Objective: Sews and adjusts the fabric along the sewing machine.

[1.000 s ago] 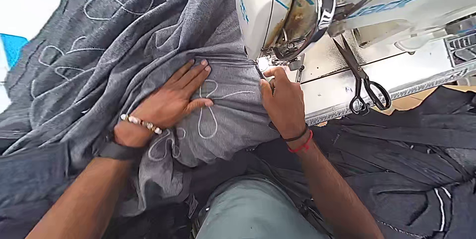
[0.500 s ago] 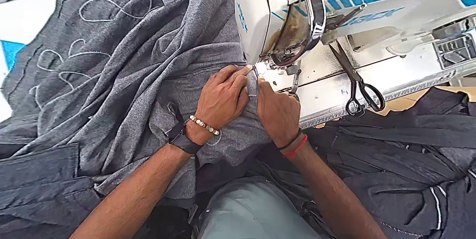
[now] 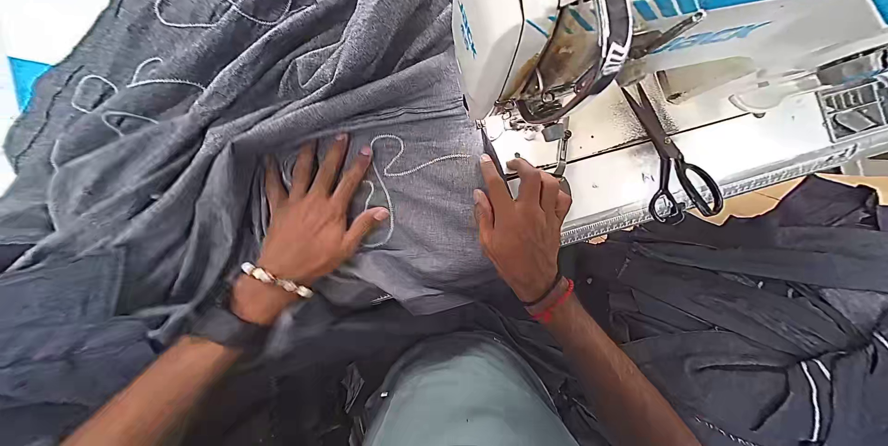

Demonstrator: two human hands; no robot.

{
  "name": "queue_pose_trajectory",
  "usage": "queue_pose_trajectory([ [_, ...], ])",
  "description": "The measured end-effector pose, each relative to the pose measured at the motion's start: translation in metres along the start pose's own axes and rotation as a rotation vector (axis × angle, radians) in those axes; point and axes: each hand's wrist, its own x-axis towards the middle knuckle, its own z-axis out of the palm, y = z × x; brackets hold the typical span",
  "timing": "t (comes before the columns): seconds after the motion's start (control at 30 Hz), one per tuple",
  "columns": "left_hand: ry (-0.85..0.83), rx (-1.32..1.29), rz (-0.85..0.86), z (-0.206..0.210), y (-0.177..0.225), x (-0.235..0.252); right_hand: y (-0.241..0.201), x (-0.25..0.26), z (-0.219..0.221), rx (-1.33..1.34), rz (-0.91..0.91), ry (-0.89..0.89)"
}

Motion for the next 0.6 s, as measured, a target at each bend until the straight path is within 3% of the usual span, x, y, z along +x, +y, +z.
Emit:
queue_pose_trajectory([
  [0.07,-0.053,0.055,0.144,-0.01,-0.036,0.023,-0.002,-0.001,0.002,-0.012,0.001,-0.026],
  [0.13,-0.136,0.075,0.149,-0.034,-0.039,0.037,-0.002,-0.001,0.0,-0.009,-0.02,-0.056],
  [0.2,-0.127,0.044,0.145,-0.063,-0.006,0.045,0.0,-0.001,-0.001,0.015,-0.035,-0.061],
  [0.27,0.015,-0.105,0.182,-0.07,0.048,0.052,0.007,0.002,-0.006,0.102,-0.056,-0.059],
  [0.33,0.147,-0.337,0.253,-0.052,0.091,0.062,0.019,0.01,-0.017,0.284,-0.039,0.012],
  [0.4,0.251,-0.357,0.339,-0.018,0.106,0.076,0.04,0.02,-0.034,0.323,0.026,0.063],
  [0.5,0.28,-0.249,0.434,0.008,0.095,0.084,0.078,0.034,-0.046,0.257,0.078,0.039],
  [0.6,0.238,-0.221,0.476,0.008,0.085,0.083,0.087,0.043,-0.04,0.259,-0.005,-0.06],
])
